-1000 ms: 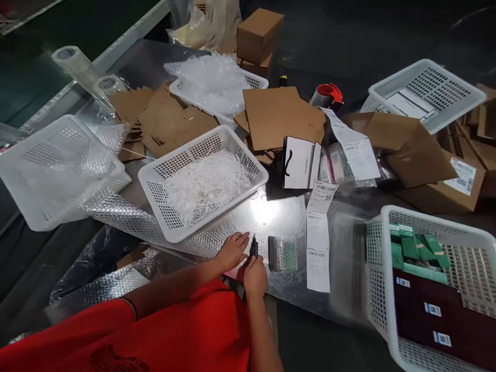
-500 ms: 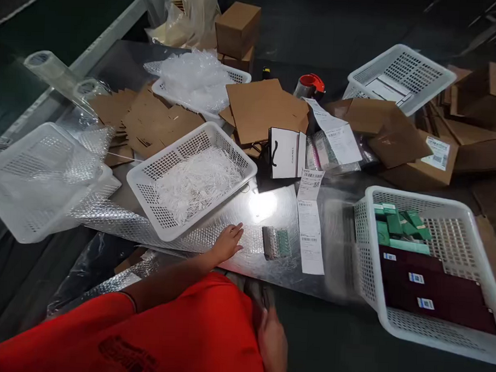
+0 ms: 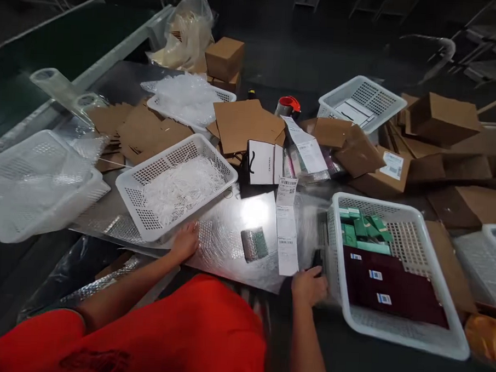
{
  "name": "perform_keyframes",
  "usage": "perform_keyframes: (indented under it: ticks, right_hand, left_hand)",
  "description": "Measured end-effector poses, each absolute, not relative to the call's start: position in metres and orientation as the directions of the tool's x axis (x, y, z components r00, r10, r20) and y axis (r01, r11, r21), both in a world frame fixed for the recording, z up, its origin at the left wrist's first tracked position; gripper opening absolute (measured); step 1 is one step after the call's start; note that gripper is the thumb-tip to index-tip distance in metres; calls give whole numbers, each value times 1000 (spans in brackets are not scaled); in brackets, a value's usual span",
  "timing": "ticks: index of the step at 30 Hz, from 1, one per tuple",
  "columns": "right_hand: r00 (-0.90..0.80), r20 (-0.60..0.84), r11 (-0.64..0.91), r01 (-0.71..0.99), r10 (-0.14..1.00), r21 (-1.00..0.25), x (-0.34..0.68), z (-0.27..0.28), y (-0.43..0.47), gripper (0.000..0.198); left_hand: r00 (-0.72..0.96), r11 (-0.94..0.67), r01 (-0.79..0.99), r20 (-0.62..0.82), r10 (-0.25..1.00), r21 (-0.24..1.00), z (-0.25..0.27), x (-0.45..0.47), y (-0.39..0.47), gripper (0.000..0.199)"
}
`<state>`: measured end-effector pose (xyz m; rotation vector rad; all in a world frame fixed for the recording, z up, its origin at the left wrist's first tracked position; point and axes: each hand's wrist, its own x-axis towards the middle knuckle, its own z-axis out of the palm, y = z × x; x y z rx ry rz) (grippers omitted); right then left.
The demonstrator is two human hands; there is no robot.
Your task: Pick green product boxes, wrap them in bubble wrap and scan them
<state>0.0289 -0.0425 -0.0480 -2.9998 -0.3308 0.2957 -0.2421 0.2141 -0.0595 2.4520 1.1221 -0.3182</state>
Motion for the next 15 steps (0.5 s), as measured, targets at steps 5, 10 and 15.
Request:
perform_keyframes:
  ticks: [5, 10, 15]
  right_hand:
    - [716, -222, -738, 572, 662, -357, 11, -50, -4, 43]
    - [444, -276, -521, 674, 853, -524, -1, -56, 21, 37]
    - [361, -337, -494, 644, 870, -584, 14, -53, 25, 35]
  left_hand:
    - [519, -378, 842, -387, 762, 385, -62, -188, 159, 30]
    - [137, -6, 967, -502, 854, 254, -82, -117, 115, 33]
    - [-112, 223, 965, -549, 828, 139, -81, -101, 117, 25]
